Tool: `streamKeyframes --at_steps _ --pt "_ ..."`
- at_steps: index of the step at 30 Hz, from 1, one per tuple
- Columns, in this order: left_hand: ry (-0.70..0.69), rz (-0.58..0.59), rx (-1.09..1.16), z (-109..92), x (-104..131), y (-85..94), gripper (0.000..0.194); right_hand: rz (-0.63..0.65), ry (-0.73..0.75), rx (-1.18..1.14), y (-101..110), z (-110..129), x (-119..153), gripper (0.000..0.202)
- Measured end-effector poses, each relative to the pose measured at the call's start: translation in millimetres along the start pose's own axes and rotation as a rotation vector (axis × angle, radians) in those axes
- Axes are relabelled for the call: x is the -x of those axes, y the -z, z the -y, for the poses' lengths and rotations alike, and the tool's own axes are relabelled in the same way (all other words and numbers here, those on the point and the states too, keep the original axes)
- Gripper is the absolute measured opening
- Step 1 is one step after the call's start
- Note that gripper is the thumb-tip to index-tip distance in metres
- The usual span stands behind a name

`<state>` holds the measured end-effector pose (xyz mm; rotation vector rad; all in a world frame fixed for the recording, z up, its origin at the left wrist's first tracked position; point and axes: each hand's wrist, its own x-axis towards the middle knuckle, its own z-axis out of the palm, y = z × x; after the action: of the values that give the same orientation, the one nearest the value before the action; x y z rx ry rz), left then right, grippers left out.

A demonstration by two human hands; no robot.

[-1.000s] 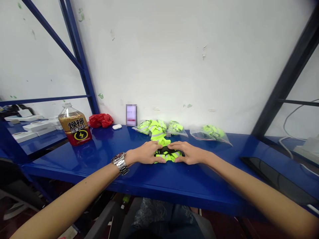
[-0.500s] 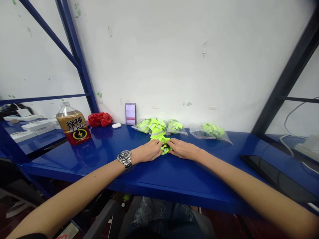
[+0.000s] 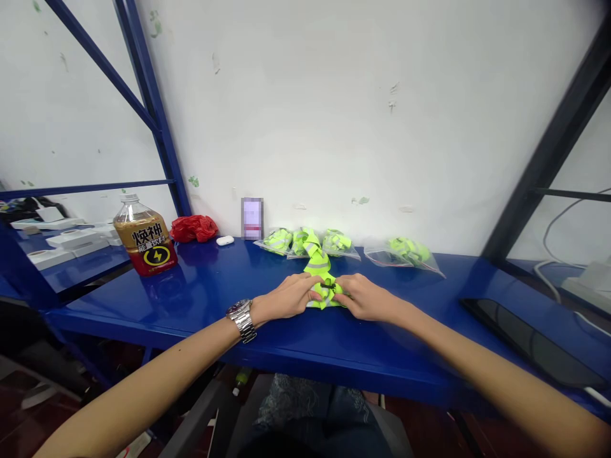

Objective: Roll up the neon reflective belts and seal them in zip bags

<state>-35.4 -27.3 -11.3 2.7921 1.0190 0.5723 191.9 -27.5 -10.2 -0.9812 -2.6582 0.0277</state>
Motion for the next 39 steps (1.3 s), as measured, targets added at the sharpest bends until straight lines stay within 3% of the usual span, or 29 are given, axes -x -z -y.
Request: streamKeyframes --at_steps 8,16,19,22,26,30,34,39 --pt "0.089 0.006 0.173 -1.6 -13.7 2.2 0.032 0.104 -0.150 -0.165 20.3 -5.9 -17.4 0.041" --pt "0.041 -0.075 -0.178 22.9 -37.5 -8.3 0.018 0.181 -0.167 -0.115 15.2 -21.0 -31.5 0.026" --pt "0.092 -0.036 -0.247 29.4 -39.4 -13.4 0.019 0.113 -0.108 -0.005 6.9 -24.2 -34.2 0.024" --pt "0.159 -0.016 -0.294 32.4 -36.8 -17.6 0.020 -0.041 -0.047 0.100 -7.7 -28.5 -32.2 0.025" --pt "0.151 -0.061 -0.380 33.6 -33.7 -21.8 0.019 -0.241 0.018 0.195 -20.5 -29.0 -17.9 0.034" --pt "0.071 -0.110 -0.472 29.6 -32.6 -24.0 0.030 -0.185 0.090 0.275 -13.8 -15.4 -0.3 0.043" --pt "-0.082 -0.084 -0.483 17.4 -27.2 -21.5 0.034 -0.116 0.065 0.242 -7.1 -6.3 6.4 0.048" --pt "-0.065 -0.066 -0.349 9.3 -15.2 -16.5 0.046 -0.092 0.060 0.224 -12.5 -16.5 3.4 0.058"
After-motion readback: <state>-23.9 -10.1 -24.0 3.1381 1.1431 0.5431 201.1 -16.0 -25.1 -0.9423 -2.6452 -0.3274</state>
